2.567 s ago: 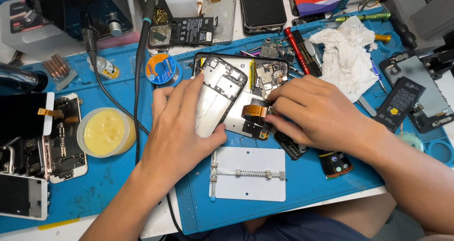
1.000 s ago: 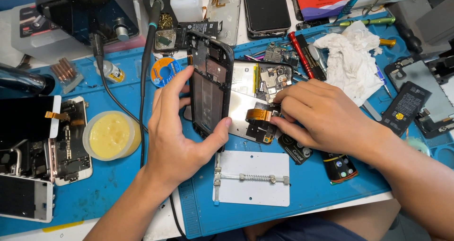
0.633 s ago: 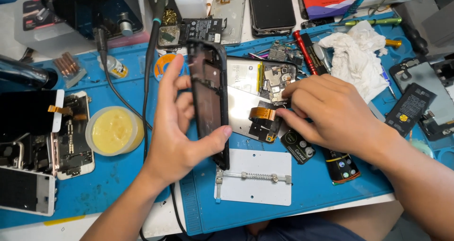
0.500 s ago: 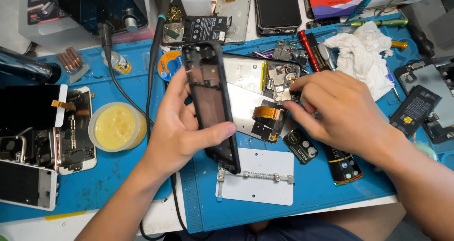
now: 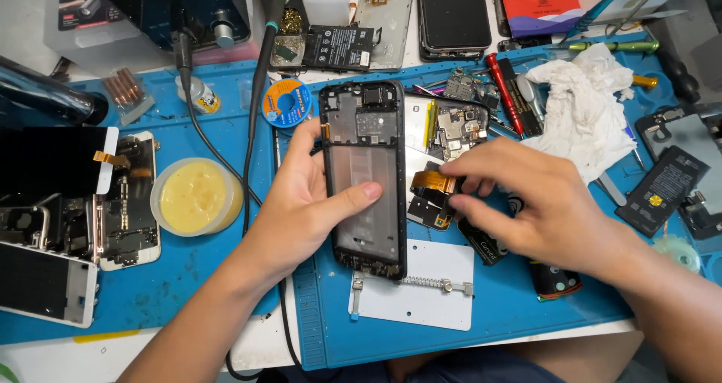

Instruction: Applying adhesive to the edges of a mobile phone frame during a repair process.

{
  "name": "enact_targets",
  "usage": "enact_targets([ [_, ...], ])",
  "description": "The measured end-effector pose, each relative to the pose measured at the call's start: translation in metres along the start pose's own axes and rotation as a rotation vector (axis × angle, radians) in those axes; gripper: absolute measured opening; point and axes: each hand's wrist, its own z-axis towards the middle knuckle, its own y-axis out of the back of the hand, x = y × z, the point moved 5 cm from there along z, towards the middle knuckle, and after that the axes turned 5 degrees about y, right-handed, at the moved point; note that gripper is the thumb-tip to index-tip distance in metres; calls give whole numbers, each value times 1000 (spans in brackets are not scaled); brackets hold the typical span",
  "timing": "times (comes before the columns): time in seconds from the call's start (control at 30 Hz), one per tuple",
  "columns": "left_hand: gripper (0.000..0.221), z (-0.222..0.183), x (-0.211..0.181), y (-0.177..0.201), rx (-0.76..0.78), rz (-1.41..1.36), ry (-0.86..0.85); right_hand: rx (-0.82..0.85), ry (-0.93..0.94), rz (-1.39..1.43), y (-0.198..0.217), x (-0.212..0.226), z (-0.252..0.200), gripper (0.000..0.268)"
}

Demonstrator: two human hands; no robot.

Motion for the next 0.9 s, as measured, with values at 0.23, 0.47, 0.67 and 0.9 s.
enact_targets([
  [0.23, 57, -1, 6, 6, 28, -272, 158, 29, 257, -113, -2, 2, -1, 17],
  [0.47, 69, -3, 2, -1, 212, -627, 140, -61, 238, -97, 7, 10, 3, 8],
  [0.67, 58, 1, -4, 4, 126, -577, 139, -83, 123, -99, 8, 4, 1, 11],
  [0.9, 60, 6, -2, 5, 72, -535, 143, 31, 40, -189, 2, -5, -8, 29],
])
